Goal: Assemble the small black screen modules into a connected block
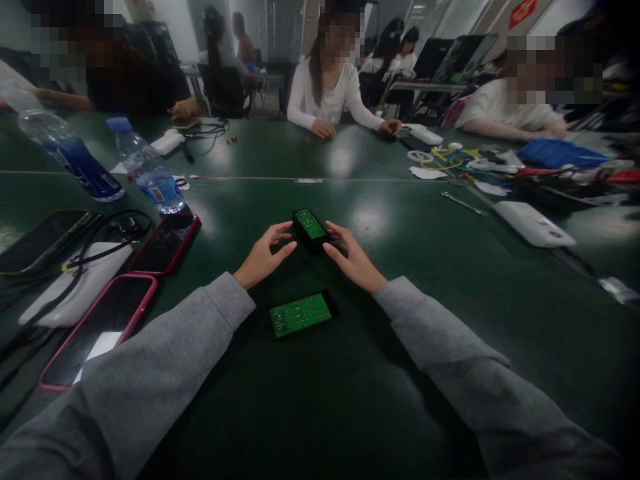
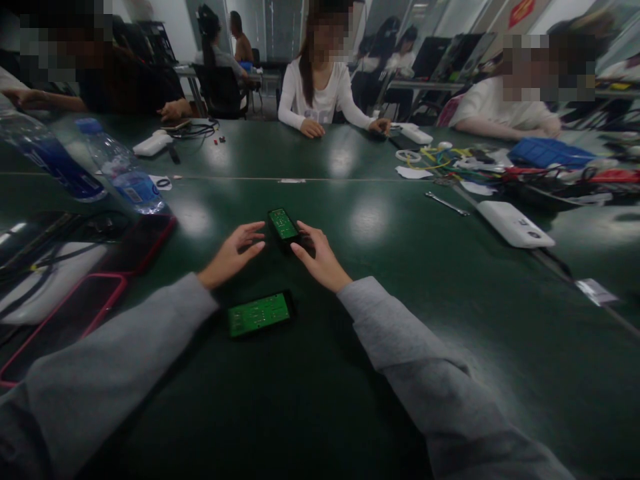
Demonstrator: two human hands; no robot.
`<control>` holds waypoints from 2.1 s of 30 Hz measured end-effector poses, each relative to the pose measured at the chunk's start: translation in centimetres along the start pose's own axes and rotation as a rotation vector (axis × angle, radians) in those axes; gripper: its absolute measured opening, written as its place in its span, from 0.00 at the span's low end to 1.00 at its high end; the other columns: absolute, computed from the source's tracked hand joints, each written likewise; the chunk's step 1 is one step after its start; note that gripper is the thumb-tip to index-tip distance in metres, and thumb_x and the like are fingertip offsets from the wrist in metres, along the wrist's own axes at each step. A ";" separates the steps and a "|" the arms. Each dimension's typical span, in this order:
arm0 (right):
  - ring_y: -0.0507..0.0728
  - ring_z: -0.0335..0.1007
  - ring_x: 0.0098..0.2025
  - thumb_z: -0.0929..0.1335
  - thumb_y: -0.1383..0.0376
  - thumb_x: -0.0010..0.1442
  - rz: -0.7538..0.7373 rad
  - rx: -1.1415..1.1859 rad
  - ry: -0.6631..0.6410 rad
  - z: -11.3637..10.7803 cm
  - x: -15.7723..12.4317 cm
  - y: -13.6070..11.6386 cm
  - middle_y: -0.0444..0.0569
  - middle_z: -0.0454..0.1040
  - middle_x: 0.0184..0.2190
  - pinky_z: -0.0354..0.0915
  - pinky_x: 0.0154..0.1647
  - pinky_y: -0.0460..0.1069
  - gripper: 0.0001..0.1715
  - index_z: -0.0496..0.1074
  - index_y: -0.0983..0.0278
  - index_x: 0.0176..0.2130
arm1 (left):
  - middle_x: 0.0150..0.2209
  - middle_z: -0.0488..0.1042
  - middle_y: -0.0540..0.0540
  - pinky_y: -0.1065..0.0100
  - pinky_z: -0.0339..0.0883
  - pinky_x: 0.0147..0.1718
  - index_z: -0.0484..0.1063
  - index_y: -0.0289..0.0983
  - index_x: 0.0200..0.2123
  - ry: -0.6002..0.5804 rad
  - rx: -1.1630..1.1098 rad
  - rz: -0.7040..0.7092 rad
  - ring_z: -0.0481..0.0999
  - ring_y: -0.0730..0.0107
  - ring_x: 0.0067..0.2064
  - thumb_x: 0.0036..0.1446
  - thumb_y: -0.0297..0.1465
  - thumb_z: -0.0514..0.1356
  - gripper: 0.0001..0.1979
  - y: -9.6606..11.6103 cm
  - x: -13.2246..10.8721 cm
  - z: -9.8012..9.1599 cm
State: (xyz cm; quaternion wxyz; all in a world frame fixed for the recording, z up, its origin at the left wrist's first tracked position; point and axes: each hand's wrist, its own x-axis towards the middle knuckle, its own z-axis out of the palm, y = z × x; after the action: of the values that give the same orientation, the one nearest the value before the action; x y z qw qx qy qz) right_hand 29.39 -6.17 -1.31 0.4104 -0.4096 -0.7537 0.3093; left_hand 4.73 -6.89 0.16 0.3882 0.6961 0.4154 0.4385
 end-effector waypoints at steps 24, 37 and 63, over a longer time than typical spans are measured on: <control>0.70 0.53 0.65 0.70 0.50 0.61 -0.402 -0.246 -0.354 2.2 -5.5 -7.9 0.55 0.49 0.67 0.62 0.60 0.69 0.53 0.34 0.46 0.70 | 0.55 0.73 0.39 0.56 0.67 0.55 0.67 0.37 0.51 0.154 -0.207 -0.065 0.74 0.61 0.55 0.62 0.35 0.59 0.16 -0.8 0.3 0.2; 0.65 0.61 0.59 0.70 0.50 0.62 -0.380 -0.186 -0.327 2.5 -5.3 -8.0 0.59 0.61 0.58 0.66 0.57 0.63 0.43 0.51 0.62 0.66 | 0.54 0.74 0.40 0.55 0.66 0.56 0.69 0.37 0.50 0.165 -0.226 -0.052 0.74 0.61 0.54 0.61 0.35 0.61 0.15 -0.9 0.5 0.3; 0.65 0.58 0.61 0.64 0.58 0.69 -0.134 -0.242 -0.068 3.1 -5.2 -6.6 0.59 0.59 0.58 0.60 0.64 0.65 0.29 0.52 0.62 0.63 | 0.54 0.74 0.39 0.56 0.67 0.55 0.69 0.37 0.50 0.084 -0.239 -0.066 0.75 0.61 0.53 0.62 0.37 0.59 0.16 0.2 0.3 0.2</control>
State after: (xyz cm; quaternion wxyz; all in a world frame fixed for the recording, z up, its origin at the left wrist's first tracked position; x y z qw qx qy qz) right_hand 25.97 -14.22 0.64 0.3520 -0.3941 -0.8246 0.2020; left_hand 5.07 -6.74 0.34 0.4647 0.6118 0.3988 0.5007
